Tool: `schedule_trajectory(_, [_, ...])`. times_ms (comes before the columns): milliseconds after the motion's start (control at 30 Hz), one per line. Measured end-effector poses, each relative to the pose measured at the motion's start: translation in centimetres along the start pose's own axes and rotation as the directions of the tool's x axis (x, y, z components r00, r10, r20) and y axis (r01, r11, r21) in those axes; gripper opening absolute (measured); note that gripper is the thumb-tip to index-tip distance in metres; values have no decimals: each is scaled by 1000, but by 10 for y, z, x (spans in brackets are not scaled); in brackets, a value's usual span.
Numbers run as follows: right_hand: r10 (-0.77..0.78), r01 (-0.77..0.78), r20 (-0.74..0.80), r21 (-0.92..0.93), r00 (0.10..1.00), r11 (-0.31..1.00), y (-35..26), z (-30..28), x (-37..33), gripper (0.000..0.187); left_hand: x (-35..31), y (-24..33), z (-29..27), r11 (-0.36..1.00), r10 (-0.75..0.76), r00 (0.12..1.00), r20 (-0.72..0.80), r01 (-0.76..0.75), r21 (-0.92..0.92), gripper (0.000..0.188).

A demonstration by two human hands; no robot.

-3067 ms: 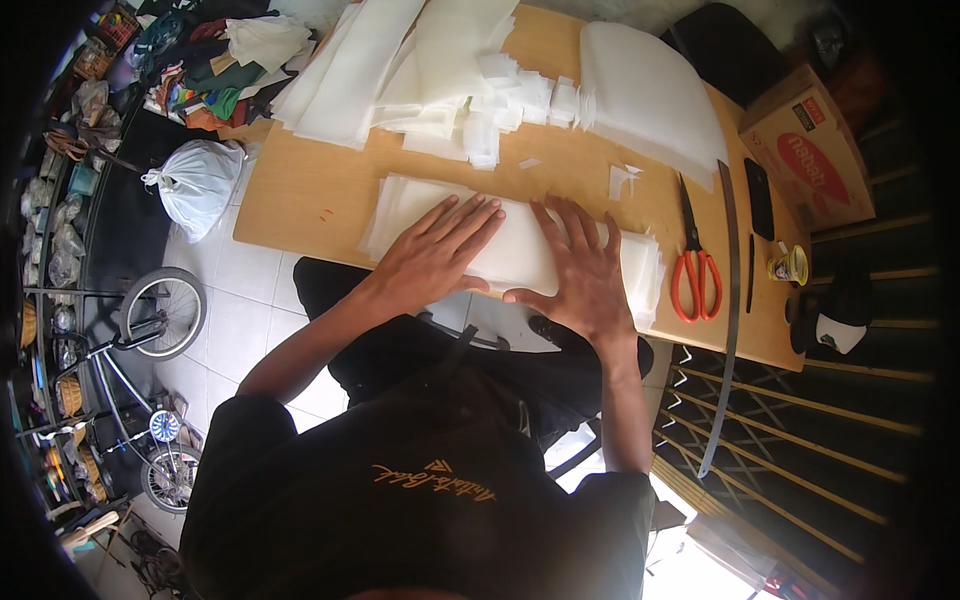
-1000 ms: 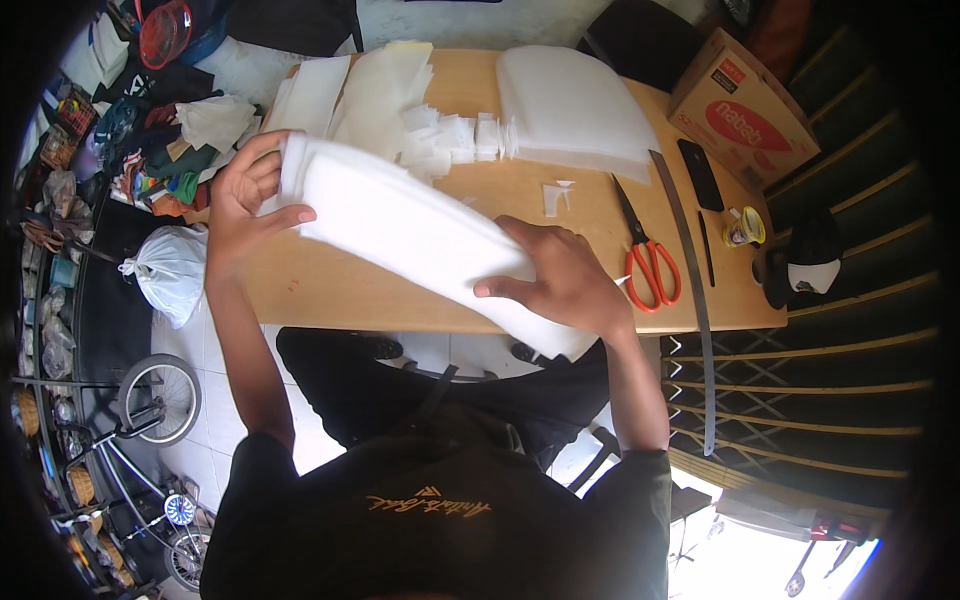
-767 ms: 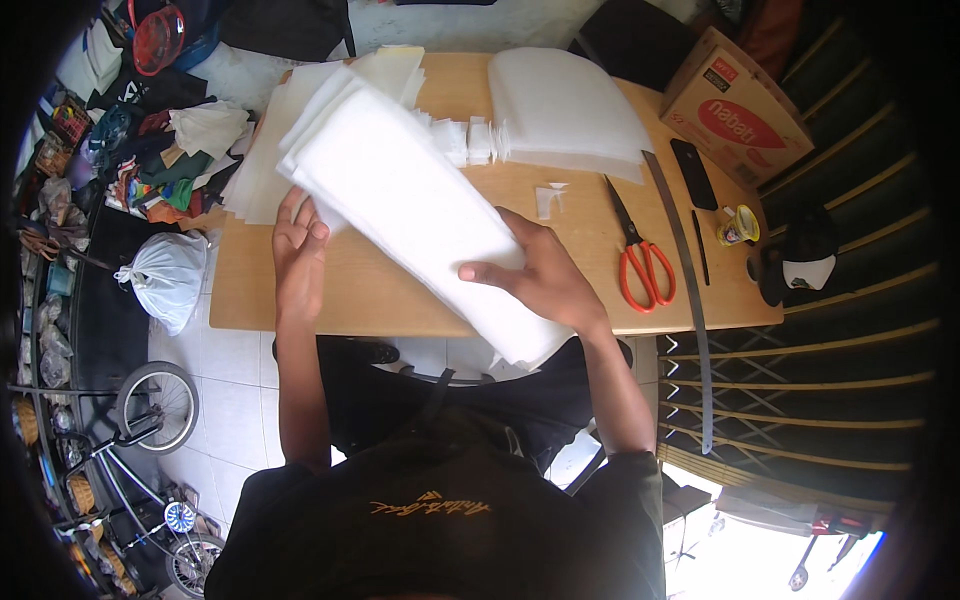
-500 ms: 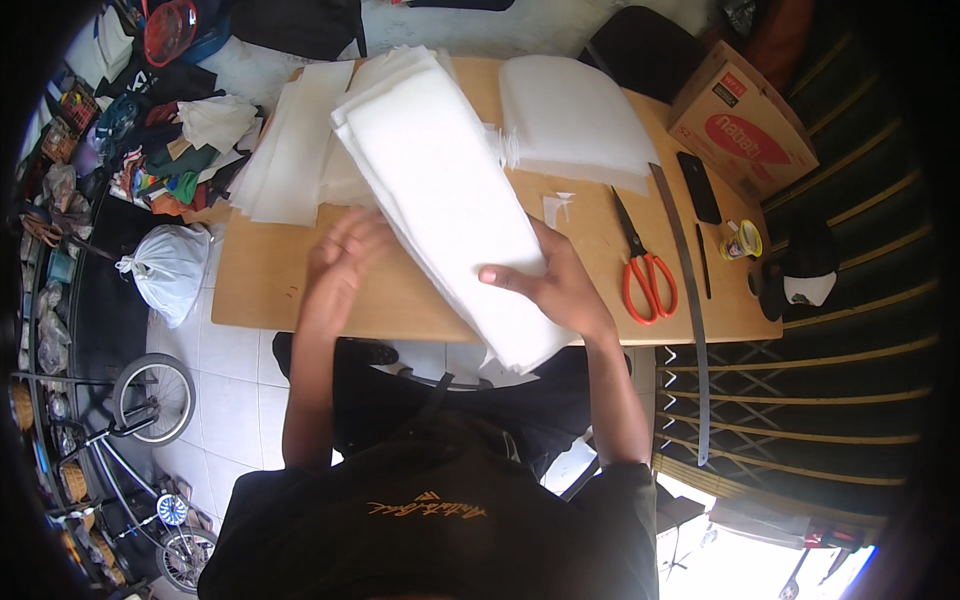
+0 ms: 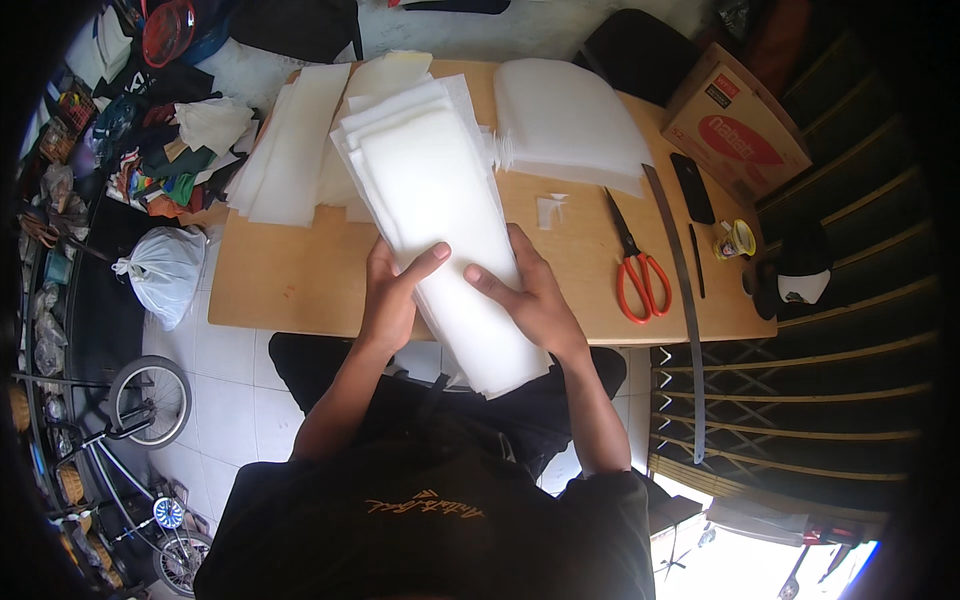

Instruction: The person organizes rectangular white foam pieces on a wooden table, picking up individual pieces from a stack, aligning them, and placing them into a larger organized pile.

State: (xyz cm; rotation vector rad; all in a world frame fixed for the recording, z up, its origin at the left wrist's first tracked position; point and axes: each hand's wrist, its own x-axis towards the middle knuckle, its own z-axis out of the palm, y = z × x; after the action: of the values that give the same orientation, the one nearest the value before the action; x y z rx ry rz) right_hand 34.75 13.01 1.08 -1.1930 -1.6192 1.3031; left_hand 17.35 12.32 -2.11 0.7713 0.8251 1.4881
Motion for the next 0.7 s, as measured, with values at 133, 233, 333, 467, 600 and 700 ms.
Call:
schedule_trajectory(133, [16, -15, -76, 19, 997, 1000, 7, 7, 3, 55, 12, -12, 11, 996, 51, 998, -32, -49, 73, 66])
schedule_trajectory(233, [22, -12, -119, 85, 993, 996, 12, 7, 4, 55, 19, -11, 7, 997, 25, 998, 50, -28, 66, 64])
schedule_trajectory(333, [-57, 76, -284, 56, 957, 996, 23, -2, 21, 52, 16, -17, 9, 997, 36, 993, 116, -43, 57, 57])
schedule_trajectory(467, [-20, 5, -409, -39, 912, 999, 5, -66, 94, 56, 3, -49, 1, 941, -119, 919, 375, -16, 338, 50])
schedule_trajectory(600, [8, -9, -385, -1, 923, 1000, -11, -145, 194, 60, -14, -58, -8, 869, -234, 836, 497, -50, 493, 37])
schedule_trajectory(700, [23, -84, -306, -187, 952, 979, 6, -183, 259, 57, -13, -68, -21, 856, -294, 864, 408, 48, 515, 28])
